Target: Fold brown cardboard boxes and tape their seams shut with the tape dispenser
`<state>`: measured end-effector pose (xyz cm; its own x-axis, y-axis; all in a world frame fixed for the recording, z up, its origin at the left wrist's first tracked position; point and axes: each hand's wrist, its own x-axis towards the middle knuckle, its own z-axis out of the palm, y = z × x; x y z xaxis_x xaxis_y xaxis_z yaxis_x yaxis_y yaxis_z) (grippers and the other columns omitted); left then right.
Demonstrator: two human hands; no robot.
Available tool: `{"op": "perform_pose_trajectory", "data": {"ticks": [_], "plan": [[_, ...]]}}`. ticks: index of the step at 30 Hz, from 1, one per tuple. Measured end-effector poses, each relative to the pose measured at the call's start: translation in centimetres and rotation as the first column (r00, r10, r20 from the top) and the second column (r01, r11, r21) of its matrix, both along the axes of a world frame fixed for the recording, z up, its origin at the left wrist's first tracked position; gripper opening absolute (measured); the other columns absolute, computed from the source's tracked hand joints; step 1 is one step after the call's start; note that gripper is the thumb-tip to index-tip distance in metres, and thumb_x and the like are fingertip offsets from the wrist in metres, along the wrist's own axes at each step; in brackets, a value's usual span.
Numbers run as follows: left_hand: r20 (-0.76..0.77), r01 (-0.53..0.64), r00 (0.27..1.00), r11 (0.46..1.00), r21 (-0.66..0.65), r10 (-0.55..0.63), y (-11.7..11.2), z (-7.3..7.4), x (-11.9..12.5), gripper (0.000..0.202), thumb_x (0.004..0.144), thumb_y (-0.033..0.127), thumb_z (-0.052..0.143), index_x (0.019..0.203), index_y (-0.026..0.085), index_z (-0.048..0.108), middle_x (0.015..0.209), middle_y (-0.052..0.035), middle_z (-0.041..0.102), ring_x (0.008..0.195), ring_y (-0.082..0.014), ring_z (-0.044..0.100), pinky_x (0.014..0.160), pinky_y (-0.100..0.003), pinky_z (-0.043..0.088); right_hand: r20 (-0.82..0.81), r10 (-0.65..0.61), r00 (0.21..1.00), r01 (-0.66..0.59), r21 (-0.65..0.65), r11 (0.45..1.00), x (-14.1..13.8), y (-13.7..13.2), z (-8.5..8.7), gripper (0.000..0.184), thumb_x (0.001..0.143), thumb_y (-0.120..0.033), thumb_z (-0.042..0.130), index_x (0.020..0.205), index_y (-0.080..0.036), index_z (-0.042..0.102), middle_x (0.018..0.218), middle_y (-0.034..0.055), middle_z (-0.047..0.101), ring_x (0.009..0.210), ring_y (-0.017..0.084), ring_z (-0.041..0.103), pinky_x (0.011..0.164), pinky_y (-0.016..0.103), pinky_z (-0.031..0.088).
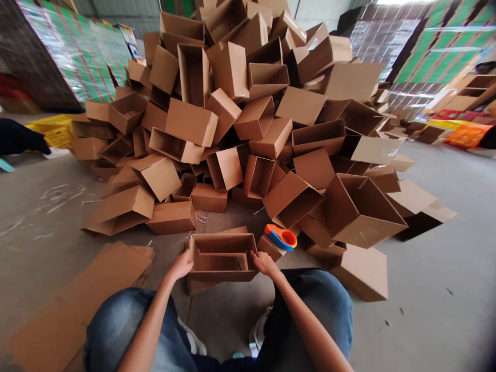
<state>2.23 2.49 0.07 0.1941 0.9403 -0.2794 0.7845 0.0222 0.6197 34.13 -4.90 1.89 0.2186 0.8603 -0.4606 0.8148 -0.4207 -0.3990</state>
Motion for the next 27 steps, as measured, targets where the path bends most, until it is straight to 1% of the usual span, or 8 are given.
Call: {"op": "perform_pose_trajectory", "data": {"ticks": [3,6,11,15,19,21,24,27], "plan": [[-0.012,0.057,0.998,0.998,-0.027,-0.057,-0.2,1.2,0.0,0.050,0.062,0.004,0.052,0.110,0.015,0.059,0.113,-0.0120,0.065,0.106,-0.0223,0.060,0.092,-0.028,0.043,-0.013,-0.044,0.999,0.044,-0.005,0.999,0.1,0.3,-0.8,0.056,0.094,-0.044,0.023,0.105,-0.009,0.065,0.110,0.0229,0.064,0.105,0.032,0.061,0.085,0.037,0.044],[-0.053,0.077,0.995,0.995,-0.059,-0.081,-0.3,1.8,0.0,0.051,0.059,0.002,0.052,0.108,0.017,0.061,0.110,-0.0104,0.067,0.106,-0.0231,0.060,0.091,-0.029,0.043,-0.021,-0.079,0.997,0.079,-0.007,0.997,0.0,0.7,-1.6,0.054,0.094,-0.044,0.024,0.107,-0.011,0.064,0.112,0.0210,0.063,0.106,0.030,0.060,0.085,0.036,0.044],[-0.174,0.097,0.978,0.991,-0.088,-0.111,0.0,1.6,0.3,0.045,0.056,0.002,0.052,0.097,0.015,0.066,0.104,-0.0140,0.068,0.099,-0.0256,0.063,0.082,-0.029,0.047,-0.032,-0.113,0.993,0.112,-0.045,0.993,-0.5,1.1,-2.5,0.047,0.093,-0.037,0.030,0.107,-0.009,0.064,0.111,0.0224,0.063,0.106,0.029,0.060,0.086,0.034,0.044],[-0.259,0.076,0.961,0.994,-0.083,-0.095,0.2,1.1,1.0,0.035,0.056,0.004,0.057,0.087,0.015,0.068,0.098,-0.0159,0.070,0.097,-0.0280,0.064,0.078,-0.029,0.047,-0.034,-0.105,0.994,0.103,-0.060,0.993,-0.5,1.1,-2.6,0.042,0.091,-0.032,0.033,0.107,-0.008,0.064,0.111,0.0230,0.063,0.107,0.029,0.060,0.087,0.034,0.044],[-0.309,0.081,0.946,0.994,-0.080,-0.102,0.3,1.0,1.6,0.022,0.067,0.021,0.059,0.085,0.012,0.068,0.095,-0.0210,0.069,0.097,-0.0309,0.064,0.075,-0.030,0.047,-0.030,-0.081,0.996,0.080,-0.060,0.995,-0.2,0.9,-2.4,0.038,0.091,-0.028,0.035,0.106,-0.009,0.064,0.111,0.0220,0.063,0.107,0.029,0.059,0.087,0.034,0.044],[-0.338,0.090,0.935,0.994,-0.067,-0.108,0.3,1.1,1.7,0.032,0.076,0.035,0.054,0.086,0.009,0.068,0.097,-0.0249,0.067,0.097,-0.0326,0.064,0.074,-0.032,0.047,-0.033,-0.066,0.997,0.064,-0.054,0.996,0.0,0.8,-2.3,0.036,0.090,-0.027,0.036,0.107,-0.010,0.064,0.111,0.0206,0.064,0.107,0.028,0.060,0.087,0.033,0.043],[-0.348,0.037,0.936,0.997,-0.061,-0.056,0.4,1.4,1.3,0.051,0.081,0.054,0.044,0.083,0.008,0.068,0.095,-0.0248,0.068,0.095,-0.0328,0.064,0.072,-0.032,0.047,-0.040,-0.037,0.999,0.036,-0.035,0.999,0.0,0.6,-2.5,0.036,0.090,-0.027,0.038,0.109,-0.010,0.062,0.111,0.0200,0.064,0.106,0.028,0.060,0.085,0.032,0.043],[-0.350,-0.030,0.937,0.997,-0.077,0.001,0.5,1.6,0.9,0.055,0.083,0.055,0.041,0.086,0.007,0.068,0.096,-0.0248,0.068,0.098,-0.0323,0.063,0.072,-0.031,0.047,-0.045,-0.026,0.999,0.026,-0.006,1.000,-0.1,0.5,-2.8,0.036,0.089,-0.028,0.039,0.112,-0.010,0.061,0.111,0.0190,0.064,0.104,0.027,0.061,0.083,0.030,0.043]]}}
